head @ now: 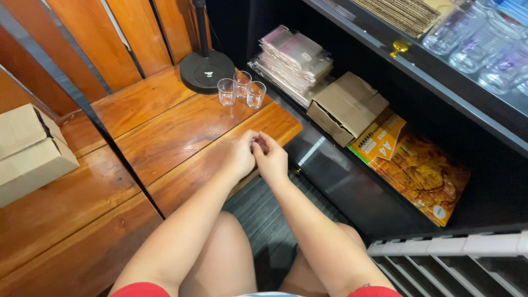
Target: The person unpacks small clear glasses from a cardboard box and places them on a wooden bench. They handle the glasses one at a time, removing them from the packaging and arranging them in rows on the bench.
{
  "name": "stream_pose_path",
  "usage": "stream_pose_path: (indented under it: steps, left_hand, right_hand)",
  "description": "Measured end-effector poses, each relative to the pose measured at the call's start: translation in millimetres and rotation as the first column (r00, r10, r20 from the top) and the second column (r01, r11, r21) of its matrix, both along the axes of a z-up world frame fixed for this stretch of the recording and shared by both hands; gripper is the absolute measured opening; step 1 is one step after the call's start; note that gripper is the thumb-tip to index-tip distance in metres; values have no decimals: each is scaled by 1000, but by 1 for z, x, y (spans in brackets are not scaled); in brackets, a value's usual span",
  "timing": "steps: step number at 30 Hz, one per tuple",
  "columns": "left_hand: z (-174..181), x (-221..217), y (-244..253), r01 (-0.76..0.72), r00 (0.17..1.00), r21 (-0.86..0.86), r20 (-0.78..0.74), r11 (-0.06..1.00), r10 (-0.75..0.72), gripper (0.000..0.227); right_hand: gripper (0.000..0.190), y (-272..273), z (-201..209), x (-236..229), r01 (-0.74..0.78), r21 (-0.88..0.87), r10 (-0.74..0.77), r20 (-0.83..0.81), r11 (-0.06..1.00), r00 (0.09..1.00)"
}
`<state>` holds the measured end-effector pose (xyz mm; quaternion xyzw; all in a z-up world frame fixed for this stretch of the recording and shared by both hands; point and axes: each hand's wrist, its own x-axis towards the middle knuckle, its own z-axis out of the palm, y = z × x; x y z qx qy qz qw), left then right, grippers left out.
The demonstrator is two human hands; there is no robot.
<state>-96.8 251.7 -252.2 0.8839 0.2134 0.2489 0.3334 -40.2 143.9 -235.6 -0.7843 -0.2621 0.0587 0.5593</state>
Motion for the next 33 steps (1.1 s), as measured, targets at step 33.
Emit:
stream_pose_path:
  steps: [33]
  left_hand:
    - [-9, 109, 75, -319, 879, -357, 234, 878, 415, 47]
  right_hand:
    - [70, 108, -10, 139, -136, 299, 194, -173, 945, 966]
